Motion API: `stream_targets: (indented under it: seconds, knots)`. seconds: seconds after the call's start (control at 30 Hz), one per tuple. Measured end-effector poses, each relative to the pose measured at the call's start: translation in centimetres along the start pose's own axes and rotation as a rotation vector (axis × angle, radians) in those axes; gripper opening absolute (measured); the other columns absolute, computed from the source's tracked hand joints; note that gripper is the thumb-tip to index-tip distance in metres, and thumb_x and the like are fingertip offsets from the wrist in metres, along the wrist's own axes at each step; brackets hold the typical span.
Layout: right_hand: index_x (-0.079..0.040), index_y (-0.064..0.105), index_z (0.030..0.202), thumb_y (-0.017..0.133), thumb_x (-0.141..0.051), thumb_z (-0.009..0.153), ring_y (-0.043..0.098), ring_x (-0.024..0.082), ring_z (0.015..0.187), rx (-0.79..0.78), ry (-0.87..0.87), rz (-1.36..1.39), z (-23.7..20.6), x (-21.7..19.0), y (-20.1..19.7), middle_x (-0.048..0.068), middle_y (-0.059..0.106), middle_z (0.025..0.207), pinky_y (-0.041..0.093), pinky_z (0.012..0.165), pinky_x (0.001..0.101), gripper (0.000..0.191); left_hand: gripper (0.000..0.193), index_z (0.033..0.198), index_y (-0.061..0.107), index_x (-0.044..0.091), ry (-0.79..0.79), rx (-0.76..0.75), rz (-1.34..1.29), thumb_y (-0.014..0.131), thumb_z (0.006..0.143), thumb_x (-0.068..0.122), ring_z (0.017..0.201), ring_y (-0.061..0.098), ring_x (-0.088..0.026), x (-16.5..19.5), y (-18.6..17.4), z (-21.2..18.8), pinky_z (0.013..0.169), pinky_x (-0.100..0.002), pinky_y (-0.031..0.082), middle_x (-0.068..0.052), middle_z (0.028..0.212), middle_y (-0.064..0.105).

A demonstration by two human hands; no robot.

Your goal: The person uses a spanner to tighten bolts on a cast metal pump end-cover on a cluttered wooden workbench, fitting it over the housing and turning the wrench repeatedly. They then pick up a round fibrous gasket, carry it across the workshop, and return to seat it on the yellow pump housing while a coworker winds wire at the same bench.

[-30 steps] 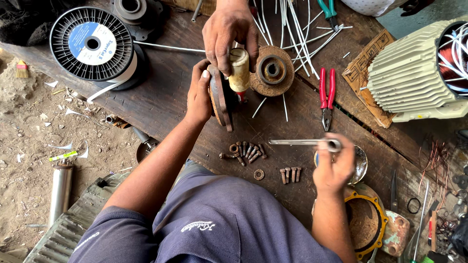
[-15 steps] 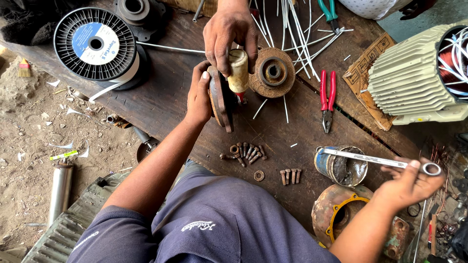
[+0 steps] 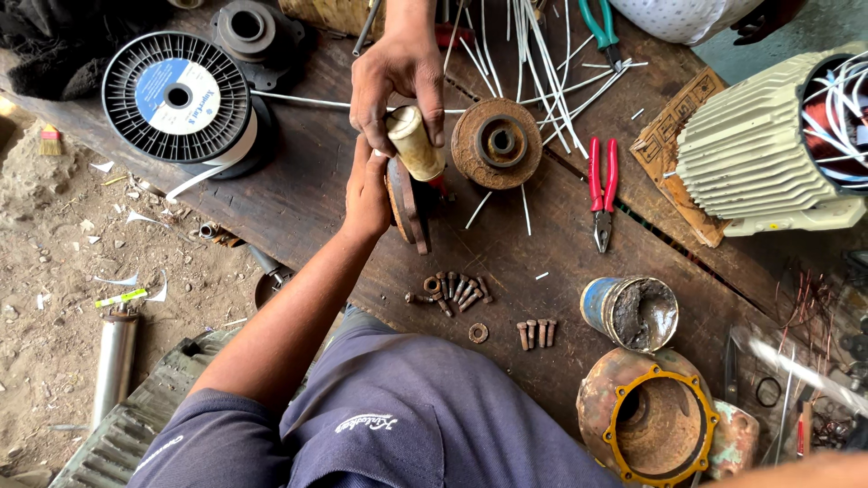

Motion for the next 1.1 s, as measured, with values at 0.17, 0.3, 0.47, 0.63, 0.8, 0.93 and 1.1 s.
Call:
stream_targets:
  seconds: [0.17,0.3,0.47,0.63,0.8,0.93,1.1]
  knots:
    - [-0.002,0.055,0.122,0.060,-0.011,0.111,0.065,0.022,0.079,-0.222,-0.005,-0.372,0.6,2.1,-0.6,0.011,0.063,0.091,0.054,0.063,0.0355,0.014,0.046,0.144,0.045,0.003,0.051,-0.009,-0.002,0.032,0.112,0.034,0.131,0.055,-0.025,1.2,0.4,0.0,0.114,-0.037,0.040,-0.016,0.138,0.057]
    - [-0.003,0.056,0.122,0.058,-0.012,0.114,0.061,0.020,0.075,-0.390,-0.037,-0.520,0.7,2.9,-1.9,0.010,0.061,0.087,0.050,0.062,0.0339,0.013,0.046,0.145,0.043,0.003,0.038,-0.015,0.038,0.035,0.112,0.034,0.133,0.054,-0.025,1.8,0.9,0.2,0.113,-0.038,0.040,-0.017,0.141,0.057]
    - [-0.003,0.058,0.123,0.057,-0.013,0.117,0.055,0.017,0.071,-0.497,-0.072,-0.575,0.4,3.3,-3.9,0.008,0.058,0.082,0.046,0.061,0.0320,0.012,0.044,0.138,0.048,0.003,-0.048,-0.020,0.092,0.034,0.113,0.036,0.121,0.063,-0.024,2.0,2.0,0.6,0.106,-0.037,0.048,-0.015,0.128,0.064]
    - [-0.003,0.059,0.124,0.056,-0.014,0.121,0.050,0.014,0.067,-0.576,-0.109,-0.591,0.4,3.5,-3.9,0.005,0.055,0.077,0.041,0.060,0.0301,0.012,0.044,0.137,0.052,0.004,0.014,0.045,0.161,0.035,0.113,0.036,0.118,0.065,-0.024,2.7,2.1,0.7,0.103,-0.038,0.050,-0.016,0.125,0.066]
    - [-0.003,0.061,0.125,0.054,-0.015,0.124,0.045,0.012,0.062,-0.645,-0.145,-0.606,0.2,3.6,-3.0,0.003,0.052,0.071,0.037,0.059,0.0282,0.014,0.043,0.138,0.052,0.004,0.010,0.084,0.192,0.035,0.113,0.034,0.118,0.064,-0.026,2.2,1.4,0.4,0.103,-0.039,0.048,-0.018,0.125,0.065]
    - [-0.003,0.061,0.125,0.053,-0.013,0.124,0.045,0.008,0.063,-0.679,-0.123,-0.553,0.2,3.6,-2.6,0.002,0.052,0.072,0.037,0.062,0.0246,0.013,0.043,0.138,0.053,0.004,-0.011,0.126,0.218,0.036,0.112,0.034,0.118,0.065,-0.027,1.7,0.9,0.3,0.102,-0.039,0.048,-0.018,0.125,0.066]
    - [0.001,0.060,0.122,0.054,-0.013,0.125,0.048,0.009,0.065,-0.715,-0.183,-0.562,-0.2,3.2,-2.6,0.005,0.055,0.074,0.039,0.065,0.0245,0.015,0.042,0.138,0.053,0.004,-0.007,0.139,0.204,0.037,0.112,0.034,0.119,0.065,-0.027,1.4,0.9,0.3,0.104,-0.039,0.048,-0.018,0.126,0.066]
Point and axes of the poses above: each hand's wrist, its own z-axis towards the middle knuckle, its own y-axis out of the palm, x = y × z, the point moved 8 cm from there along z, towards the middle knuckle
